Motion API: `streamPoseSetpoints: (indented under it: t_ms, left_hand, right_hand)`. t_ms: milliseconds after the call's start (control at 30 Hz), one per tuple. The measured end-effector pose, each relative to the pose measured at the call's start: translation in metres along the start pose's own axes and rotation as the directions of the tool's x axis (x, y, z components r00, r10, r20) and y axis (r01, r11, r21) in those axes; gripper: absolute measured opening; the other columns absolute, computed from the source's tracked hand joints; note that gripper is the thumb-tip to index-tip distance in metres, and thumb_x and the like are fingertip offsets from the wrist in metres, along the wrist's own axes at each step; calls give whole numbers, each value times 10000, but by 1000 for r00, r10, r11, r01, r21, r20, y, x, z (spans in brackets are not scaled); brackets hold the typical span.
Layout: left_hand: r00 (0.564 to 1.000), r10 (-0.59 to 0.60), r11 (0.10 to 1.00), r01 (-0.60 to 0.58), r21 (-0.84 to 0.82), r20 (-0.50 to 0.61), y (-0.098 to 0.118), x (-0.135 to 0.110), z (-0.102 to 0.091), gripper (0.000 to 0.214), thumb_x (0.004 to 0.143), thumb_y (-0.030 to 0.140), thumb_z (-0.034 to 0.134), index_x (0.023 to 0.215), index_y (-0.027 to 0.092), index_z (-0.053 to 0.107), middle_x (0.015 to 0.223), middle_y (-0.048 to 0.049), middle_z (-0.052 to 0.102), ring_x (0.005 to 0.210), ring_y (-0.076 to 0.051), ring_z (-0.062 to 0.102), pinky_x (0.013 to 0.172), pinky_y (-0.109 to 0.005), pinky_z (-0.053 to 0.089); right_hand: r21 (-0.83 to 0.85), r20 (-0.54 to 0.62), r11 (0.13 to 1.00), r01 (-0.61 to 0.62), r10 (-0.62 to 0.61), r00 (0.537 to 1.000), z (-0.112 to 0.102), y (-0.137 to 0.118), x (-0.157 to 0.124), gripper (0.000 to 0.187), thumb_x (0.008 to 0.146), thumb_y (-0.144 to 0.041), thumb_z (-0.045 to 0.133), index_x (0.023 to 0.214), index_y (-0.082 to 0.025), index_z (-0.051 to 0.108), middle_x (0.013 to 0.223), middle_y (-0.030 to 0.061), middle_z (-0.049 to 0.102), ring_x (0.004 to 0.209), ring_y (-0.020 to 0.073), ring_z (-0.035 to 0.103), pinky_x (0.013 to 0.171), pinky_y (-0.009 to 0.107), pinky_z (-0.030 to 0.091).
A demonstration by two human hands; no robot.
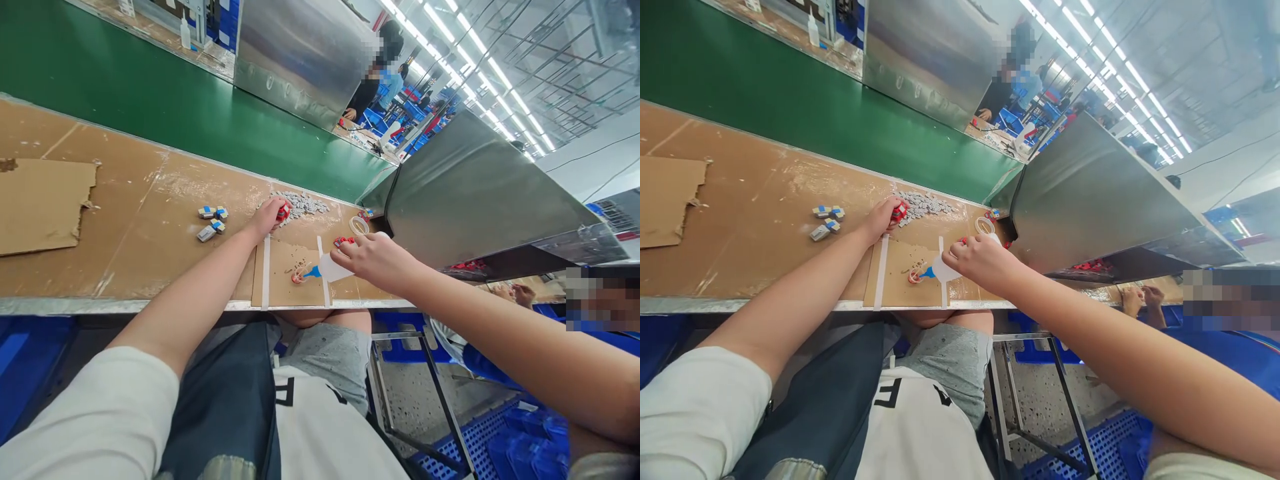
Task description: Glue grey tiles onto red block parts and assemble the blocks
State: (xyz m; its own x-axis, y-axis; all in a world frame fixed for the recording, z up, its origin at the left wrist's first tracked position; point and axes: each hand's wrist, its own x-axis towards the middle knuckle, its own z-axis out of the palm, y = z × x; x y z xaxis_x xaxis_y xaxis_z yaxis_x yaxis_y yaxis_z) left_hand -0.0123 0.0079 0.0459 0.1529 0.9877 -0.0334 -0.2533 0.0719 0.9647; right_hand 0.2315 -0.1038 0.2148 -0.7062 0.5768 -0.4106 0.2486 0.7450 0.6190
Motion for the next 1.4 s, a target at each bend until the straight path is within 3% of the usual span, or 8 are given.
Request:
streamPoseSetpoints:
  t_ms: [367,733,867,1033,1167,1300,1400]
  left_hand:
    - [1000,2,1000,-2,8,8,1,-2,1,206,918,358,501,982,225,645,501,75,292,405,-106,194,458,-227,143]
    - [1000,2,1000,-2,3,-10,1,-2,3,197,911,340,506,964,208,643,553,59,352,431,-101,214,451,-231,157]
    - [1000,0,1000,0,10,-11,3,-3,3,196,917,330,492,959,212,643,535,69,306,422,-101,203,452,-229,151]
    - [1000,7,1000,-7,7,-6,3,-4,3,210,926,353,499,961,213,651,530,69,301,421,-101,207,456,-226,155]
    - [1000,-2,1000,2,7,-11,3,-4,2,217,930,347,477,965,219,647,530,66,304,420,-105,217,441,-226,161]
    - [1000,-17,1000,17,-3,-14,7,-6,3,211,912,363,490,985,224,630,527,73,319,402,-100,217,428,-217,150]
    - [999,-29,1000,29,-6,-20,10,-9,6,232,890,389,519,1031,232,616,545,79,364,392,-90,219,420,-210,148]
  right_hand:
    - [22,4,1000,-11,11,1000,2,4,1,218,1049,-124,501,1180,-206,656,1067,103,757,854,226,651,728,368,334]
    - [55,25,998,-30,29,999,3,3,1,217,1032,-99,544,1182,-209,656,1100,96,751,868,236,672,728,361,321]
    - [66,8,997,-33,32,999,6,3,-1,212,1020,-104,576,1188,-210,651,1093,93,754,872,232,674,734,355,331]
    - [110,-20,992,-63,66,998,19,0,-8,238,988,-150,665,1219,-203,646,1160,107,757,913,241,694,742,345,361]
    - [197,-48,973,-121,133,990,45,-10,-18,370,946,-240,746,1299,-199,645,1217,119,763,971,267,716,762,354,429]
    - [437,-41,854,-282,332,942,87,-41,-33,508,937,-361,780,1397,-207,629,1304,130,765,1033,300,752,813,375,521]
    - [715,-1,580,-391,560,828,118,-76,-40,587,917,-478,797,1428,-254,611,1328,111,768,1115,313,762,876,386,579]
